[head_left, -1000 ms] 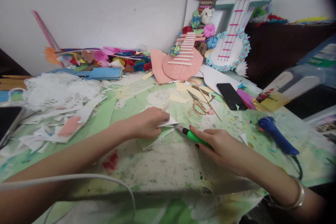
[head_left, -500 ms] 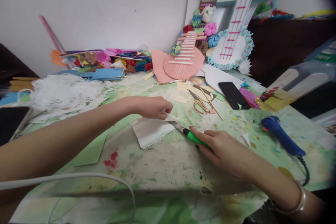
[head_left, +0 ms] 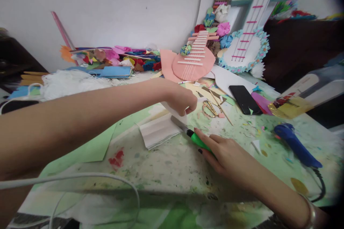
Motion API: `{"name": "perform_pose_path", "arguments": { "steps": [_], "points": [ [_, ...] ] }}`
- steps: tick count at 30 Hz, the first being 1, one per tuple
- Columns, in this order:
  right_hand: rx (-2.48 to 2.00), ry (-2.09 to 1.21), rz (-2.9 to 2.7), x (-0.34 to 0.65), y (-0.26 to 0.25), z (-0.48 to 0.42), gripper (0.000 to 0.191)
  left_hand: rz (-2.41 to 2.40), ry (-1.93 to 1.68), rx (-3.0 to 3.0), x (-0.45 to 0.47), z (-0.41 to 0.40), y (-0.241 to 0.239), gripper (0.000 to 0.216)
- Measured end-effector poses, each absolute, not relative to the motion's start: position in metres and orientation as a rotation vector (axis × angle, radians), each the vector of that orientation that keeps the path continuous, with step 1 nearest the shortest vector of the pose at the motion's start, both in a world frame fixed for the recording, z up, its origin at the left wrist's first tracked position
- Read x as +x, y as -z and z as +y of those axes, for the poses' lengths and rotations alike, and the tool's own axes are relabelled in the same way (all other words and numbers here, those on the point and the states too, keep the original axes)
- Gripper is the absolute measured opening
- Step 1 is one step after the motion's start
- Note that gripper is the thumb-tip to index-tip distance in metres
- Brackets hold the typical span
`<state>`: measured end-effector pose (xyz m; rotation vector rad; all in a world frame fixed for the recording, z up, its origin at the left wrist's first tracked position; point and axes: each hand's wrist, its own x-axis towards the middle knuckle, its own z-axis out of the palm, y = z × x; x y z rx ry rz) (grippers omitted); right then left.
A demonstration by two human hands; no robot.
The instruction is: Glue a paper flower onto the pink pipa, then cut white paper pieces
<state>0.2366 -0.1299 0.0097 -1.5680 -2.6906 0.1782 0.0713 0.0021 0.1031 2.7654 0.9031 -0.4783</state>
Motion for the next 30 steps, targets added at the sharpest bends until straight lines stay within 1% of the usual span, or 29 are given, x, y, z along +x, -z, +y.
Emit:
{"name": "perform_pose_path", "arguments": {
  "steps": [3,8,13,16,18,20,21,25,27,30],
  "points": [
    [-1.606,-0.197,-2.659,0.229,-0.010,-0.127,0.049,0.886,0.546,2.775,0.073,0.000,-0.104,0.017],
    [-1.743,-0.313,-2.608,0.216,-0.012,-0.124,0.031,0.810,0.703,2.829,0.072,0.001,-0.106,0.023],
    [-1.817,-0.260,-2.604,0.210,-0.008,-0.123,0.029,0.811,0.667,2.805,0.061,0.001,-0.101,0.021],
    [-1.835,-0.271,-2.579,0.210,-0.007,-0.123,0.029,0.788,0.612,2.796,0.045,-0.007,-0.090,0.015],
    [-1.839,-0.268,-2.584,0.209,-0.008,-0.124,0.029,0.790,0.556,2.780,0.033,-0.018,-0.076,0.009],
    [-1.837,-0.248,-2.588,0.210,-0.009,-0.124,0.029,0.873,0.383,2.797,0.025,-0.031,-0.056,0.027],
    [-1.823,-0.237,-2.590,0.210,-0.010,-0.124,0.028,0.979,0.267,2.819,0.022,-0.037,-0.044,0.032],
    [-1.730,-0.227,-2.608,0.214,-0.011,-0.121,0.021,1.576,-0.193,2.781,0.020,-0.060,0.005,0.043],
    [-1.720,-0.234,-2.620,0.216,-0.011,-0.120,0.019,1.694,-0.241,2.816,0.022,-0.066,0.022,0.050],
    [-1.765,-0.199,-2.615,0.216,-0.011,-0.121,0.020,1.741,-0.194,2.854,0.022,-0.068,0.034,0.055]
  ]
}}
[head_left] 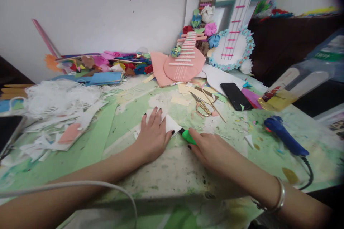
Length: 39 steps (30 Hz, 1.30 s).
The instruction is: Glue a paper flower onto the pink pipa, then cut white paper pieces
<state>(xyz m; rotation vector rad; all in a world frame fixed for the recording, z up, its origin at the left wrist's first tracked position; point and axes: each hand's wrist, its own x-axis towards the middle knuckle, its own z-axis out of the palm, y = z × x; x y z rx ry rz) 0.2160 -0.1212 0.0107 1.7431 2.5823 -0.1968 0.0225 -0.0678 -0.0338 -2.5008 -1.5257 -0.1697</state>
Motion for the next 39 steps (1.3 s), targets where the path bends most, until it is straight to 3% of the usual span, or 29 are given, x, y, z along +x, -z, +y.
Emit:
{"name": "perform_pose_path", "arguments": {
  "steps": [6,15,39],
  "points": [
    [1.775,-0.030,2.519,0.209,-0.006,-0.122,0.029,-1.528,0.051,-2.533,0.021,-0.062,0.038,0.065],
    [1.751,0.173,2.584,0.235,-0.002,-0.116,0.027,-1.558,-0.018,-2.560,0.023,-0.063,0.034,0.069],
    [1.730,0.144,2.661,0.231,-0.002,-0.104,0.029,-1.580,0.077,-2.596,0.022,-0.063,0.036,0.071]
  ]
}}
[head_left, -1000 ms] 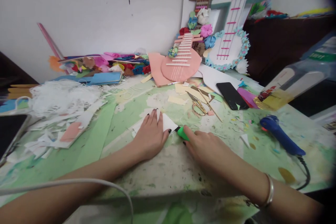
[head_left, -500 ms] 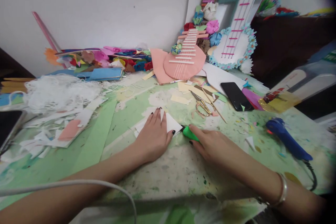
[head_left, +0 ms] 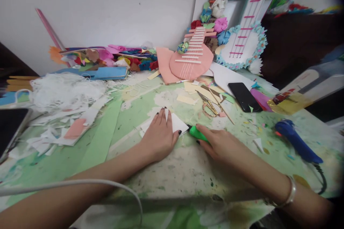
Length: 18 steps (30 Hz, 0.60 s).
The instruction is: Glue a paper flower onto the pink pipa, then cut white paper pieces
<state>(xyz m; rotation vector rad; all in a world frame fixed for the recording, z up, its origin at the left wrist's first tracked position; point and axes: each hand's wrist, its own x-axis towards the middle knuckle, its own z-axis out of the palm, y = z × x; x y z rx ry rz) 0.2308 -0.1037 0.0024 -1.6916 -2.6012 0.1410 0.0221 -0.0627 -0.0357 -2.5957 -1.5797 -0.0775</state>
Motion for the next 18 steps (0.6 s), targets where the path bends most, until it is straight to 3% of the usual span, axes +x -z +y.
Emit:
{"name": "perform_pose_path", "arguments": {
  "steps": [18],
  "points": [
    [-1.778,-0.156,-2.613,0.222,-0.006,-0.104,0.030,-1.579,0.090,-2.594,0.023,-0.063,0.034,0.070]
  ]
}}
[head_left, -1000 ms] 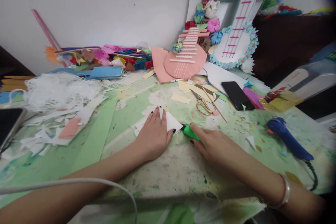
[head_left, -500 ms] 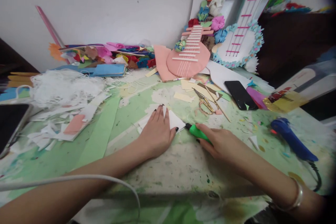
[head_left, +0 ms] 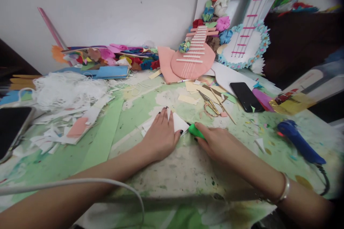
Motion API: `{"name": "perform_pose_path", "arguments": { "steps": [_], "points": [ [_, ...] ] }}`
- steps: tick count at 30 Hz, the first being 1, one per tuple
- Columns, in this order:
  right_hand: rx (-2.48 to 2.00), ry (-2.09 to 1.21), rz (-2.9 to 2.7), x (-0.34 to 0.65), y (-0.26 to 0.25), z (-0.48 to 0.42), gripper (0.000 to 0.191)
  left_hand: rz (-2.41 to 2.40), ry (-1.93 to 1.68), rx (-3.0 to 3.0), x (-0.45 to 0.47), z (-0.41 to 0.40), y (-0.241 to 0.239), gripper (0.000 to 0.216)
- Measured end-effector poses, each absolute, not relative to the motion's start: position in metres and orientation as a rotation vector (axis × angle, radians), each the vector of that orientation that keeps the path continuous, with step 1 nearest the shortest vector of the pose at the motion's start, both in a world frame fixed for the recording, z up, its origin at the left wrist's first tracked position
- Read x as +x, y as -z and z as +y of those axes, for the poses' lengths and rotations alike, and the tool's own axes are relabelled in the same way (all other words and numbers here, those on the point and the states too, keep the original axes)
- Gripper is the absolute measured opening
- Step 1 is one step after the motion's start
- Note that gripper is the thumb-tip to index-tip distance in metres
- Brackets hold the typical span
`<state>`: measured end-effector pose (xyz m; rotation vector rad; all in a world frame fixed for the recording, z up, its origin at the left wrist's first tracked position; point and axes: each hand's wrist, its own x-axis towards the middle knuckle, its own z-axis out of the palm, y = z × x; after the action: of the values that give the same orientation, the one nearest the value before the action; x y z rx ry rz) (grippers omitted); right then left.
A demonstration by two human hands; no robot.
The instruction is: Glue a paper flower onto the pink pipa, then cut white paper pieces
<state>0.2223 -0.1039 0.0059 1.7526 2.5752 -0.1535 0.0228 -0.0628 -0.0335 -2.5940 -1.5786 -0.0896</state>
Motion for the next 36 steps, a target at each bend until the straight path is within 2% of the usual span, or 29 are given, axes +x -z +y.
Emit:
{"name": "perform_pose_path", "arguments": {
  "steps": [16,36],
  "points": [
    [1.843,0.231,2.511,0.224,-0.007,-0.107,0.030,-1.588,0.085,-2.630,0.022,-0.062,0.036,0.071],
    [1.809,0.155,2.587,0.220,-0.009,-0.098,0.029,-1.601,0.100,-2.650,0.022,-0.062,0.034,0.071]
  ]
}}
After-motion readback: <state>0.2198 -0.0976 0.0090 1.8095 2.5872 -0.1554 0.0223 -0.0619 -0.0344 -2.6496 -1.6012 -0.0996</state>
